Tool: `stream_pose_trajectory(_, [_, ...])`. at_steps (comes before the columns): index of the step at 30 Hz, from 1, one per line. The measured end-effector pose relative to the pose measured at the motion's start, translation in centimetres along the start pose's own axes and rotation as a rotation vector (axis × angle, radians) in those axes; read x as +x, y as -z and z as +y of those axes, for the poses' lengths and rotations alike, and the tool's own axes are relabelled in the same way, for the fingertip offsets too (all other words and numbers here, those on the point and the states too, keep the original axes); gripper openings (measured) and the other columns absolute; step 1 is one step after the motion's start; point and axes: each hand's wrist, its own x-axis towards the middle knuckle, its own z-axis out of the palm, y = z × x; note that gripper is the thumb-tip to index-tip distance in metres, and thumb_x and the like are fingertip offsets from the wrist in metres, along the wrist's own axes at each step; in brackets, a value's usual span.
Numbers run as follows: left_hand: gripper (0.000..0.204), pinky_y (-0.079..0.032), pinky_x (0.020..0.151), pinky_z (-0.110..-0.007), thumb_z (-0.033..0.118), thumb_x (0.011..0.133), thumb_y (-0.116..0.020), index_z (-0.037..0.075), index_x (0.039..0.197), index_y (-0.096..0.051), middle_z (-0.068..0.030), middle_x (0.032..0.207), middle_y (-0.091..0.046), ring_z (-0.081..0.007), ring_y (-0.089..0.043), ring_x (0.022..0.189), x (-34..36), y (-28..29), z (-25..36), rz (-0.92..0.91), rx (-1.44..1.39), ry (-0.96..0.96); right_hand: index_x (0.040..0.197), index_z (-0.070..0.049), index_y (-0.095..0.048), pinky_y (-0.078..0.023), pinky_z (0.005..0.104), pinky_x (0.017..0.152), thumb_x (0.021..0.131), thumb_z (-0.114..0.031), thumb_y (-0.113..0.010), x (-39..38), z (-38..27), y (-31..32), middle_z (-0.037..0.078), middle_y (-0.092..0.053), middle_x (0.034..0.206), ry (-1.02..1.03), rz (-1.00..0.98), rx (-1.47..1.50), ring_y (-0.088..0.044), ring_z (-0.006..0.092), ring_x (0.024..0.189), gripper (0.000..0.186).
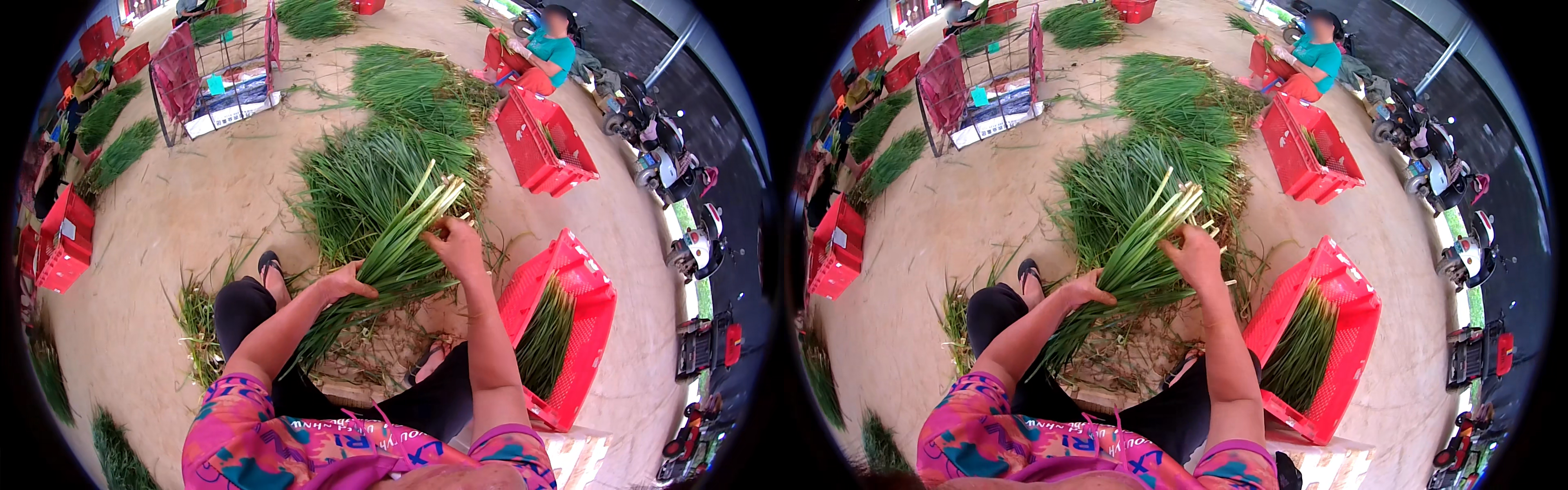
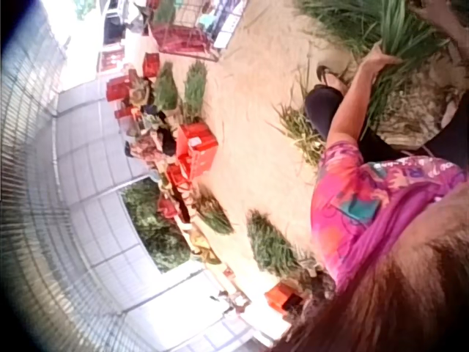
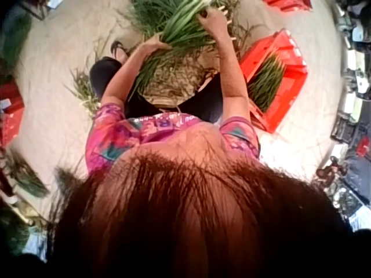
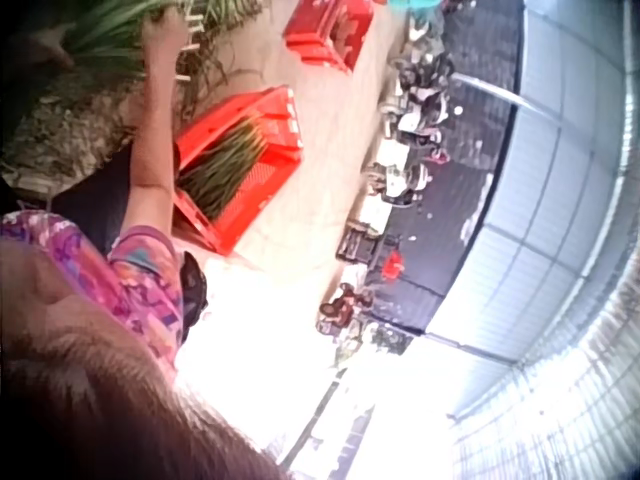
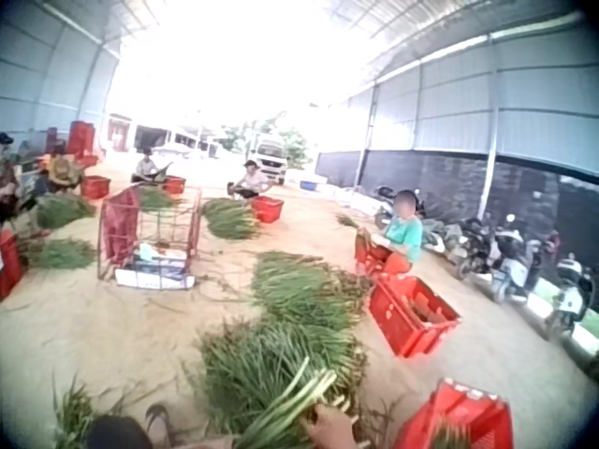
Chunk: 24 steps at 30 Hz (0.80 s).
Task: The person sorts bunches of scallions by hand, picking through a large pile on the floor and placing clean bunches into a red plastic crate.
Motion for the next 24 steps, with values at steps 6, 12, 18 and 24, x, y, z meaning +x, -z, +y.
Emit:
stream_pose_trajectory(6, [0.063, -0.038, 0.084, -0.027, 0.002, 0.059, -0.072, 0.002, 0.116, -0.045, -0.0052, 0.107, -0.053, -0.0127, -0.050, 0.095, -0.1, 0.0, 0.1, 0.030, -0.041, 0.023, 0.072, -0.002, -0.059, -0.042, 0.0295, 0.050, 0.070, -0.014, -0.059, 0.0, 1.0, -0.9, 0.007, -0.056, 0.062, -0.015, -0.103, 0.162, -0.054, 0.0190, 0.054, 0.013])
stream_pose_trajectory(12, [0.059, -0.041, 0.079, -0.026, -0.001, 0.059, -0.070, 0.001, 0.112, -0.046, -0.0057, 0.103, -0.055, -0.0128, -0.052, 0.091, -0.6, -0.6, 1.3, 0.134, -0.037, 0.084, 0.083, 0.000, -0.059, -0.035, 0.0182, 0.043, 0.073, -0.008, -0.059, -1.2, -0.9, 2.2, -0.002, -0.052, 0.059, -0.313, -0.301, 0.780, -0.045, 0.0045, 0.049, 0.013])
stream_pose_trajectory(18, [0.060, -0.039, 0.082, -0.026, -0.001, 0.059, -0.070, 0.001, 0.114, -0.046, -0.0061, 0.106, -0.054, -0.0126, -0.051, 0.094, 0.1, 0.1, -0.6, -0.003, 0.012, 0.011, 0.085, 0.001, -0.059, -0.038, 0.0194, 0.049, 0.069, -0.006, -0.061, -0.1, 1.5, -1.9, -0.001, -0.053, 0.060, -0.095, 0.063, 0.259, -0.046, 0.0051, 0.053, 0.018])
stream_pose_trajectory(24, [0.062, -0.037, 0.083, -0.025, -0.001, 0.058, -0.071, 0.000, 0.114, -0.045, -0.0054, 0.106, -0.054, -0.0120, -0.050, 0.095, -0.3, 0.2, 0.3, 0.034, 0.034, 0.041, 0.073, -0.001, -0.062, -0.041, 0.0229, 0.049, 0.068, -0.007, -0.058, 0.4, 4.2, 0.4, 0.006, -0.057, 0.056, -0.191, 0.295, 0.313, -0.050, 0.0094, 0.049, 0.008])
